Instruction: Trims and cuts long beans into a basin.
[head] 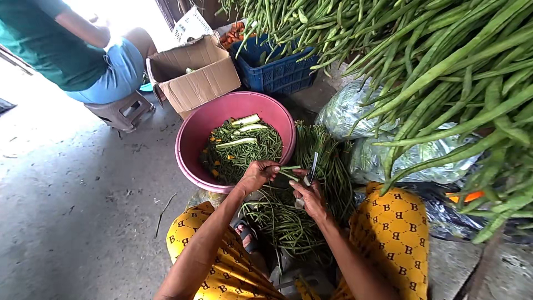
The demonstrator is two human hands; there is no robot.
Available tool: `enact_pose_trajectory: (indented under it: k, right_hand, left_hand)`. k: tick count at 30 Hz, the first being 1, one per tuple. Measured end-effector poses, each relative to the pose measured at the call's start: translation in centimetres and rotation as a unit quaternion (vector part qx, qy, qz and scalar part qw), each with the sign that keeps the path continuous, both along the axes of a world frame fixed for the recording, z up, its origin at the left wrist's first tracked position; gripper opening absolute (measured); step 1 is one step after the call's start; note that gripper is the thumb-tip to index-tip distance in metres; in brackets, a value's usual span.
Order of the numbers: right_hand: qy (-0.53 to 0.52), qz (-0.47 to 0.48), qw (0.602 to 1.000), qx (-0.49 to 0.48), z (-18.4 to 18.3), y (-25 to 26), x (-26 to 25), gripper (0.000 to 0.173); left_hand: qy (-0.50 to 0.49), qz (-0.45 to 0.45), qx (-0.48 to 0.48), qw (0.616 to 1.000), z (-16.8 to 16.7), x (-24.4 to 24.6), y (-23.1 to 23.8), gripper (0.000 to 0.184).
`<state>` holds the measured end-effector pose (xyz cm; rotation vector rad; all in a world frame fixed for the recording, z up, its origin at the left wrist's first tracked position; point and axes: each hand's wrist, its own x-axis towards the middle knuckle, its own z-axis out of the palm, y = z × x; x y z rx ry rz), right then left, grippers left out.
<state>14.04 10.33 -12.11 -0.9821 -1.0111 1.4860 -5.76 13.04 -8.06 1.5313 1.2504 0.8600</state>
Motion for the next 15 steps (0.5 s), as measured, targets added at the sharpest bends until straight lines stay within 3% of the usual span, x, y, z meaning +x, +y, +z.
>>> enact_pose_trajectory:
  k: [3,6,15]
  right_hand:
    - [-0.091,-0.002,0.993,-0.078,-0.3,0.1,-0.8,0.035]
    - [-0.203,0.088,0.967,-0.128,0.1,1.0,-3.1,0.044]
    - [-0.325,0.205,0.923,-0.011,2.2,7.8,-11.1,0.058]
  left_hand:
    - [-0.012,0.077,-0.002,0.997,0.1,-0.1,0.1,0.021]
    - [-0.031,0.144,0.002,0.989,-0.3,0.0,0.6,0.019]
    - [0.119,0.293,0.067,0.946,1.4,-2.3,0.9,0.019]
